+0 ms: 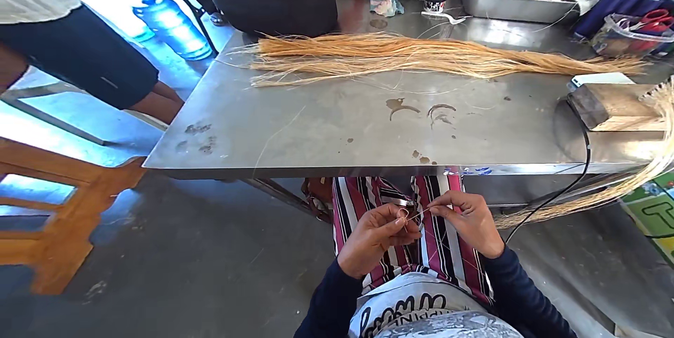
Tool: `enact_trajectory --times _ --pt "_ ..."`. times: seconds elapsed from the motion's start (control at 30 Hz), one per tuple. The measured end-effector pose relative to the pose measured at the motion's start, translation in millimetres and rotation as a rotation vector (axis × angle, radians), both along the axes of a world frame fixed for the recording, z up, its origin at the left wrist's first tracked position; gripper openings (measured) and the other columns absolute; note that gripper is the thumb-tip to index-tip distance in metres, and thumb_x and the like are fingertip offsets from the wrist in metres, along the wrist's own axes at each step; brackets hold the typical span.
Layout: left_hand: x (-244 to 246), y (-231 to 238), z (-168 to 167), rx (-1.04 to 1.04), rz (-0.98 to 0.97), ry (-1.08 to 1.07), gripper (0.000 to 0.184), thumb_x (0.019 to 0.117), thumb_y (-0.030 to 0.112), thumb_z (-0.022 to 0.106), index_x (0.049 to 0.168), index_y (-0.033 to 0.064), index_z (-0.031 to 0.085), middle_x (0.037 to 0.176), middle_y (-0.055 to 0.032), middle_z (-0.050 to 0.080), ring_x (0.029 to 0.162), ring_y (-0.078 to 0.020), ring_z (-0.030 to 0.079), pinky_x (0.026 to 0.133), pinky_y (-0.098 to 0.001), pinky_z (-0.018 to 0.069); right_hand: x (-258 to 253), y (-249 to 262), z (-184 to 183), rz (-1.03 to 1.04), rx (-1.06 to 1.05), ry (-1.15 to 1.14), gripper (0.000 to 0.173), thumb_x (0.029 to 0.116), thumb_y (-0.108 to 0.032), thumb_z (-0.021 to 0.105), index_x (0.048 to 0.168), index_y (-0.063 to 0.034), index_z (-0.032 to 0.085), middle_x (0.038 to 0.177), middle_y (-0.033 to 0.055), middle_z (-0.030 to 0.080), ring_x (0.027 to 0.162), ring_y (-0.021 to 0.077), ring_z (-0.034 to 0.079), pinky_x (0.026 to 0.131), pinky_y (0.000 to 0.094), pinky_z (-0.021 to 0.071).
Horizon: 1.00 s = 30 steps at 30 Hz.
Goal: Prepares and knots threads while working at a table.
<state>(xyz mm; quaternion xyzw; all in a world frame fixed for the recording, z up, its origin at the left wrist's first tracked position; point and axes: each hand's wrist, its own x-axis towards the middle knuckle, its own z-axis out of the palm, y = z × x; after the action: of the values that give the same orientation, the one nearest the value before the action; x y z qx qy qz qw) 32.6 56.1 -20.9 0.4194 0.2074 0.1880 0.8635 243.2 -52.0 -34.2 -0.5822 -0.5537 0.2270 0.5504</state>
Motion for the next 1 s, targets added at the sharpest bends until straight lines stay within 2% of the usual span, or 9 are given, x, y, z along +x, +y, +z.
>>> enact_trajectory --times 0.17,0.3,0.37,0.43,0.5,0.6,0.77,0.9,1.0 --pt "-12 0 -6 0.022 -0.101 -0.309 0.009 0.099 0.011 0.065 0.1 0.0143 0.073 0.088 -0.001 0.074 0.077 -0.0075 0.071 0.074 -0.0229 0.06 -4 -5 -5 -0.123 0.242 -0.052 0.01 0.0931 -0.007 0.072 0.097 0.0005 0.077 0.092 0.0027 0.075 0.086 0.002 0.07 0.082 0.019 0.059" --pt "-5 0 -15 0.025 -0.3 -0.422 0.008 0.0996 0.016 0.065 0.101 0.0165 0.074 0.088 0.0041 0.072 0.075 -0.0011 0.067 0.069 -0.0171 0.0552 -28 -6 -12 -0.117 0.197 0.496 0.011 0.0987 -0.001 0.062 0.1 -0.0029 0.073 0.08 -0.0009 0.074 0.064 0.0062 0.069 0.06 0.0237 0.0611" --pt "3 -2 -21 0.025 -0.349 -0.391 0.008 0.0988 0.015 0.066 0.1 0.0168 0.074 0.087 0.0044 0.072 0.073 -0.0012 0.067 0.067 -0.0175 0.0553 -41 -7 -6 -0.076 0.025 0.81 0.016 0.102 -0.005 0.056 0.097 -0.0048 0.07 0.071 -0.0001 0.07 0.053 0.0049 0.062 0.049 0.0205 0.0541" --pt "11 -5 -25 0.019 -0.342 -0.338 0.008 0.0976 0.013 0.067 0.099 0.0165 0.074 0.086 0.0041 0.072 0.072 -0.0019 0.067 0.067 -0.0181 0.0556 -48 -7 -2 -0.039 -0.115 0.936 0.016 0.1028 -0.008 0.055 0.096 -0.0055 0.07 0.067 -0.0013 0.067 0.047 0.001 0.054 0.043 0.0166 0.0455" --pt "17 -9 -26 0.01 -0.287 -0.261 0.01 0.0968 0.01 0.066 0.096 0.015 0.074 0.083 0.0033 0.073 0.07 -0.0027 0.067 0.066 -0.0187 0.0564 -50 -8 -6 -0.019 -0.146 0.919 0.013 0.1012 -0.008 0.061 0.098 -0.0029 0.072 0.068 0.0003 0.068 0.047 0.0005 0.052 0.042 0.0166 0.0436" --pt "20 -12 -21 -0.001 -0.18 -0.174 0.015 0.0966 0.004 0.062 0.094 0.0126 0.074 0.081 0.0019 0.073 0.068 -0.0036 0.068 0.066 -0.0192 0.0572 -45 -14 -5 -0.018 -0.164 0.702 0.017 0.101 -0.003 0.057 0.105 0.0013 0.073 0.076 0.0002 0.071 0.052 0.0 0.056 0.047 0.0165 0.0475" --pt "24 -15 -16 0.009 -0.054 -0.066 0.016 0.0961 -0.001 0.056 0.094 0.0078 0.07 0.081 -0.0009 0.073 0.067 -0.0049 0.068 0.064 -0.0194 0.0577 -33 -23 -5 -0.001 -0.096 0.463 0.018 0.0987 -0.001 0.059 0.106 0.0001 0.076 0.094 0.0003 0.071 0.062 -0.0032 0.055 0.055 0.0133 0.0481" --pt "31 -24 -13 0.092 0.053 -0.011 0.016 0.0964 -0.001 0.057 0.093 0.0069 0.069 0.079 0.0 0.073 0.065 -0.0046 0.068 0.062 -0.0191 0.0572 -36 -21 -10 -0.13 -0.058 0.399 0.012 0.0953 -0.001 0.063 0.097 -0.0002 0.075 0.089 -0.0014 0.07 0.065 -0.0038 0.056 0.058 0.0125 0.0482" --pt "37 -31 -10 0.202 0.193 0.08 0.015 0.0972 -0.003 0.056 0.094 0.0036 0.069 0.079 0.0002 0.073 0.065 -0.0047 0.067 0.061 -0.0196 0.0574 -34 -20 -16 -0.144 -0.009 0.224 0.011 0.0972 -0.003 0.061 0.095 0.0008 0.072 0.088 -0.0013 0.069 0.073 -0.0042 0.061 0.067 0.0123 0.052"
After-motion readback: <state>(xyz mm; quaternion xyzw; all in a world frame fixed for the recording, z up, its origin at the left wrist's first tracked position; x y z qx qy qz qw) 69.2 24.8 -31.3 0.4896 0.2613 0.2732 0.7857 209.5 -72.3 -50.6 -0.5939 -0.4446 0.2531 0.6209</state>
